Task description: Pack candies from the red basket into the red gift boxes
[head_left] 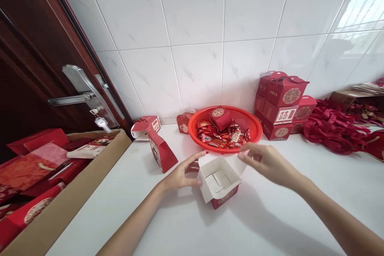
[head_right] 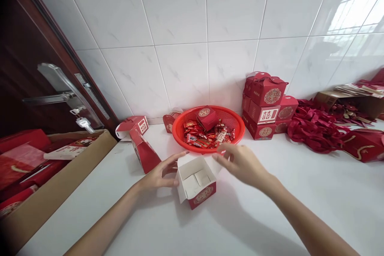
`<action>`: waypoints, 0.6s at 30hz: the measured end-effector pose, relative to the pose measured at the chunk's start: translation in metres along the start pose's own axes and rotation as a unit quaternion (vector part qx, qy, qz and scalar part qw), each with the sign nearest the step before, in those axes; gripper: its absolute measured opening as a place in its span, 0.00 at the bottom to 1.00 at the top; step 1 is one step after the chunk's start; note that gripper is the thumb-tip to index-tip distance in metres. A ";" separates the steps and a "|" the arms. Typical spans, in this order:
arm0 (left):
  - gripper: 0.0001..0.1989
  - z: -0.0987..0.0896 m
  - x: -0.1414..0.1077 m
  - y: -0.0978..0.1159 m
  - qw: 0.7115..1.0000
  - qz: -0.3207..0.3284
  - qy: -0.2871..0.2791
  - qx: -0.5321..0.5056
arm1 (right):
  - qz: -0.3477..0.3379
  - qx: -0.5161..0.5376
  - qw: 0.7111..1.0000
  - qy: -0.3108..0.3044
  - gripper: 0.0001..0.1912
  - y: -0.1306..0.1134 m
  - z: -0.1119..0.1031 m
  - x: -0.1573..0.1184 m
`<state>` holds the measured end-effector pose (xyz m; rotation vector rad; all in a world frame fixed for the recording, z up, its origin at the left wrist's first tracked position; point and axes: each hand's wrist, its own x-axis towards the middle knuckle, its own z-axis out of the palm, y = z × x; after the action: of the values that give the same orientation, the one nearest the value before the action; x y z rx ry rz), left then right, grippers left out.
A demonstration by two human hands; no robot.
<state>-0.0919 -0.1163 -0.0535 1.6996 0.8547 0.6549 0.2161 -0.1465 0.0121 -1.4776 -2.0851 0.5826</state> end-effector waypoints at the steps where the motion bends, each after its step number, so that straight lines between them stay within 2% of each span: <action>1: 0.46 -0.001 -0.001 -0.001 1.000 0.005 -0.004 -0.005 | -0.011 -0.012 1.000 0.021 0.20 0.003 -0.010 0.013; 2: 0.46 -0.002 -0.002 0.000 1.000 0.009 -0.003 -0.007 | -0.005 -0.022 0.999 0.049 0.18 0.006 -0.019 0.028; 4: 0.43 -0.006 -0.003 0.002 1.000 0.014 0.020 0.007 | 0.040 -0.065 0.995 0.057 0.14 0.015 -0.032 0.060; 8: 0.25 -0.015 -0.002 0.018 0.983 0.023 0.149 0.102 | 0.081 -0.120 0.989 -0.020 0.13 0.040 -0.032 0.125; 10: 0.17 -0.019 0.001 0.027 0.965 0.039 0.217 0.143 | 0.092 -0.124 0.985 -0.079 0.21 0.052 -0.024 0.151; 12: 0.14 -0.022 0.007 0.035 0.953 0.066 0.252 0.152 | 0.098 -0.120 0.978 -0.137 0.37 0.063 -0.014 0.169; 15: 0.11 -0.023 0.022 0.046 0.951 0.101 0.252 0.145 | 0.105 -0.107 0.971 -0.188 0.54 0.076 -0.003 0.182; 18: 0.11 -0.022 0.048 0.055 0.955 0.118 0.216 0.164 | 0.102 -0.100 0.973 -0.181 0.56 0.085 0.002 0.184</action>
<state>-0.0688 -0.0738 0.0057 2.0132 1.1210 1.1267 0.2261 0.0543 -0.0111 -1.8289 -2.3386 0.7893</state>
